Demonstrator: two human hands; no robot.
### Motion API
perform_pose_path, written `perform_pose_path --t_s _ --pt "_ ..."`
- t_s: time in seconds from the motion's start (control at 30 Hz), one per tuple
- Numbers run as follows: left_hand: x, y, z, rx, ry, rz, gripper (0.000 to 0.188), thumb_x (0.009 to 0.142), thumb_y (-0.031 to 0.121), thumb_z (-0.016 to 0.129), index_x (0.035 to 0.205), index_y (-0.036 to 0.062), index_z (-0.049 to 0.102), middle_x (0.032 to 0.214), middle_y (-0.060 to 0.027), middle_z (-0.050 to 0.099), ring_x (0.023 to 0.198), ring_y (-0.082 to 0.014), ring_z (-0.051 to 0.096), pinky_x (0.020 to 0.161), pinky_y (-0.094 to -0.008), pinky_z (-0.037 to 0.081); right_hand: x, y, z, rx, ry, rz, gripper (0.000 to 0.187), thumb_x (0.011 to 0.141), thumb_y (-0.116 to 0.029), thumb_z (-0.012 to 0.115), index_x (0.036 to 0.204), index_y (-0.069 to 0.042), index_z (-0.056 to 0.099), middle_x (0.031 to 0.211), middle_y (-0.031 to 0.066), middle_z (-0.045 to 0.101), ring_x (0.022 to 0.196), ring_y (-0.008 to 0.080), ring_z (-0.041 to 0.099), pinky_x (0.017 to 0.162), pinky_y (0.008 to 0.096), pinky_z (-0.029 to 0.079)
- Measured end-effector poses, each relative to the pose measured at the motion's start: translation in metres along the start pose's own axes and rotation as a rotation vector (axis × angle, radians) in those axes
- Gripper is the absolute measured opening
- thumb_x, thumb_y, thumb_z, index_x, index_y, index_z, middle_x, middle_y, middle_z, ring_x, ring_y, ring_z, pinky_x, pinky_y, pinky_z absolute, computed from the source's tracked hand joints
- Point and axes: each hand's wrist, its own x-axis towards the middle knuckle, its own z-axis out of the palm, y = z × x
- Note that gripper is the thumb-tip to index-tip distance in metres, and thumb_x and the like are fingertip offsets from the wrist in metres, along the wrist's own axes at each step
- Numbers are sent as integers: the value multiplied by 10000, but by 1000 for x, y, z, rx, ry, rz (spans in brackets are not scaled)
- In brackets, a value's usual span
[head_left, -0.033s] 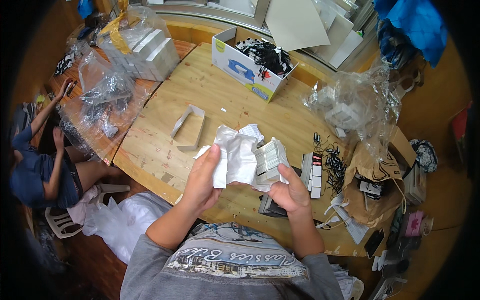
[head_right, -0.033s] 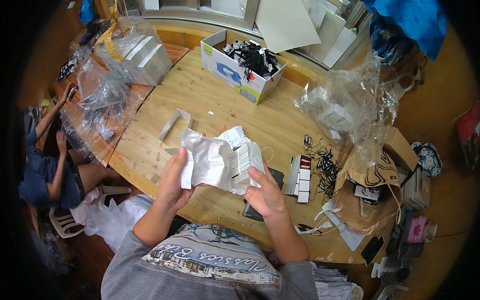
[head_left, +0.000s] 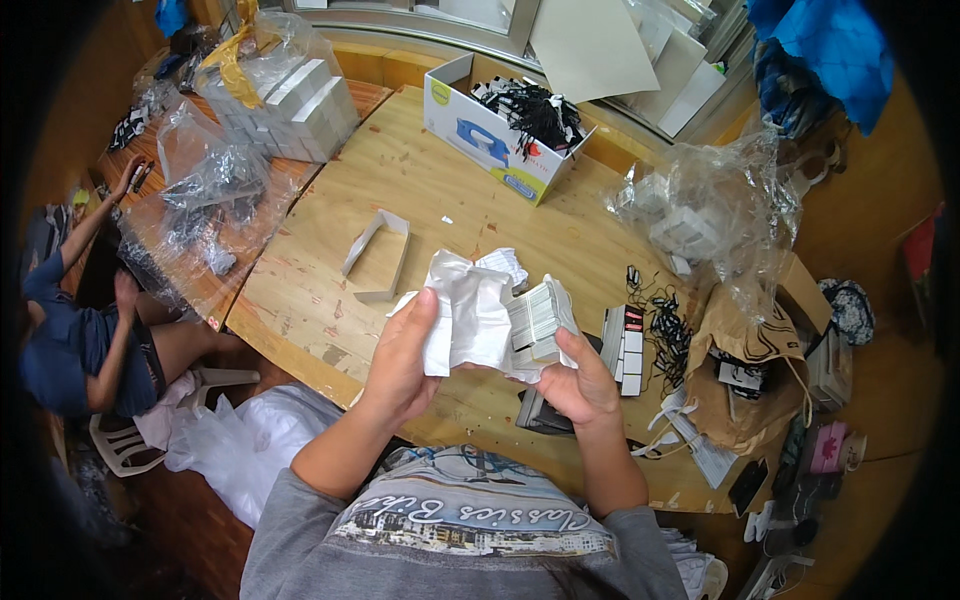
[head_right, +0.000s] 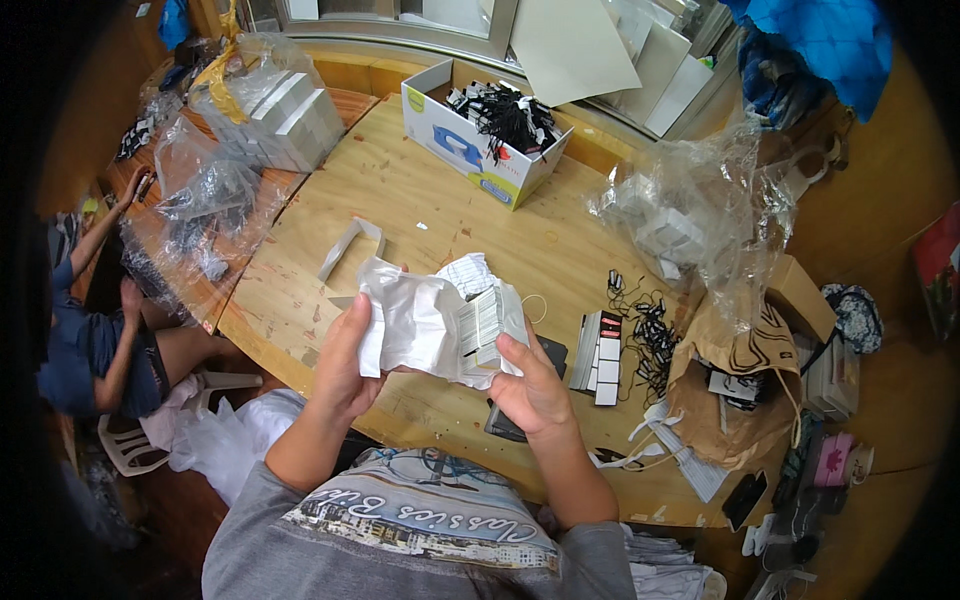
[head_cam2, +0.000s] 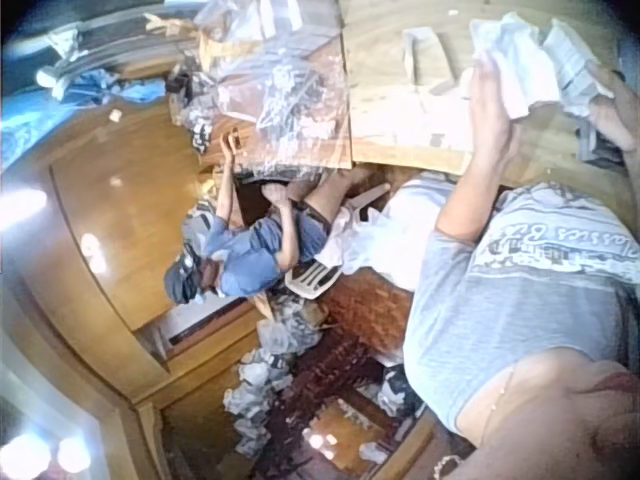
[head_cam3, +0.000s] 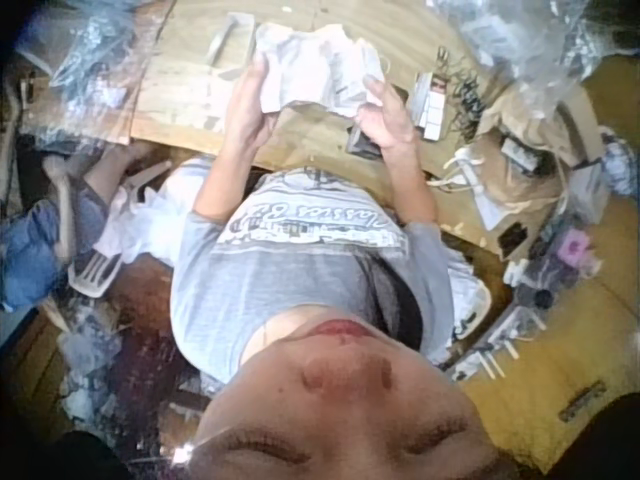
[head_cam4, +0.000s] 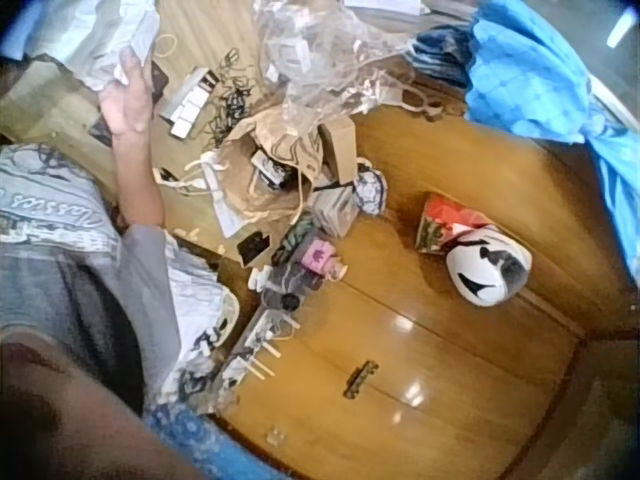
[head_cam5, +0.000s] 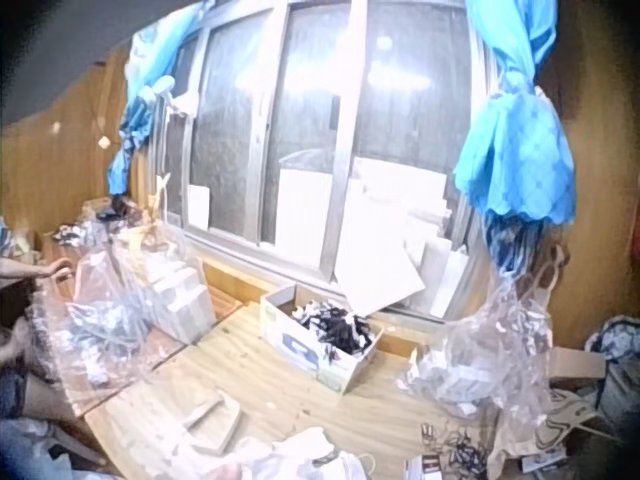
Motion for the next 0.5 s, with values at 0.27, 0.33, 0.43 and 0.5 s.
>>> perform_pose_path --t_s 0.27,0.33,0.43,0.5 --pt "-7 26 -9 467 125 342 441 812 34 496 1232 49 363 1025 -90 513 901 -131 517 743 -270 445 -7 1 -14 196 -187 32 542 804 -340 506 1243 -62 352 1209 140 437 1048 305 474 790 487 418" --pt "-9 20 -10 743 259 656 473 735 -26 555 1182 72 433 947 -84 511 822 -155 521 708 -275 443 -6 2 -13 214 -306 -9 601 789 -349 526 1260 -40 314 1203 141 440 1038 306 484 788 472 429" --pt "-36 21 -2 1324 -163 1306 248 732 93 609 978 100 582 955 -37 532 916 -209 515 778 -324 418 -10 8 -10 155 -277 -109 692 765 -412 554 1296 -73 266 1239 131 398 1055 340 461 805 479 418" --pt "-51 14 18 1402 -664 1317 210 692 150 654 896 133 608 977 5 558 945 -220 512 802 -344 388 -10 10 -7 118 -195 -98 705 761 -434 551 1307 -100 254 1254 122 379 1065 343 451 813 484 411"
